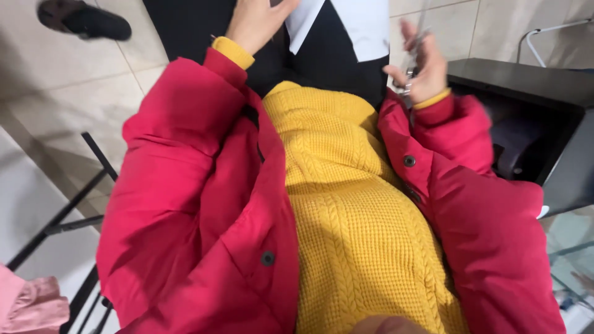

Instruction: Cutting a pattern out of white fabric using scissors.

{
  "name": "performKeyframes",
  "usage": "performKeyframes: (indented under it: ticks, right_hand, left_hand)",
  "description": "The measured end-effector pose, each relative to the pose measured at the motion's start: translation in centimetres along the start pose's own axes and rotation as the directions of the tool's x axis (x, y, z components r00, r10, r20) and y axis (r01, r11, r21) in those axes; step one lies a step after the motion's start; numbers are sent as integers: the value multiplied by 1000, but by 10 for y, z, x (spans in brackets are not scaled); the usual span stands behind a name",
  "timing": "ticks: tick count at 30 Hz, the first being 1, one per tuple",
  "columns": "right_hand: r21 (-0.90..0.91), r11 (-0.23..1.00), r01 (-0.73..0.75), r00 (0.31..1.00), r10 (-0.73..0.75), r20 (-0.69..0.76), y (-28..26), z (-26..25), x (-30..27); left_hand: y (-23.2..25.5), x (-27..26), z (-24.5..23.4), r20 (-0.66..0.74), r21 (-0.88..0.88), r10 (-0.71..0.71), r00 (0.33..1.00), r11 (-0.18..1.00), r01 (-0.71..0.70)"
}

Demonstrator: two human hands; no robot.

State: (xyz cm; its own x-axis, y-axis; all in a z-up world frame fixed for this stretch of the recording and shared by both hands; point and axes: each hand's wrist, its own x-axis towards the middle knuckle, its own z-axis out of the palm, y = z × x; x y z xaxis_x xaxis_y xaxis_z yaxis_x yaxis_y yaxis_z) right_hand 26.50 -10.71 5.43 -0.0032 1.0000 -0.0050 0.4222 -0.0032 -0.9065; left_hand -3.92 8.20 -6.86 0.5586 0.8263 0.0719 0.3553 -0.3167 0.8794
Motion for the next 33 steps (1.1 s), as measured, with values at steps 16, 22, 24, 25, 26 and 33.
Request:
performKeyframes:
  ticks: [16,22,24,25,26,33]
  right_hand:
    - [-310,951,-18,954,-77,-291,35,-5,-25]
    - [-365,905,-221,942,101,-319,61,-21,-61]
    - [-399,885,-239,941,111,-320,69,-21,-71]
    - [-378,900,-218,963,134,-235,68,-21,-74]
    - [-355,914,-197,977,154,-147,68,-20,-77]
    - [-204,964,-169,983,151,-100,38,-14,-55]
  left_hand:
    - [61,-5,-21,143,-313,-220,965,915,256]
    - [81,-18,-22,511,-384,-227,829,803,456]
    - [84,-13,-26,551,-337,-223,804,822,459]
    - [85,-8,-29,487,-279,-261,834,858,431]
    - [87,-4,-31,418,-217,-292,860,888,406]
    - [20,31,-12,-80,116,23,997,993,-14]
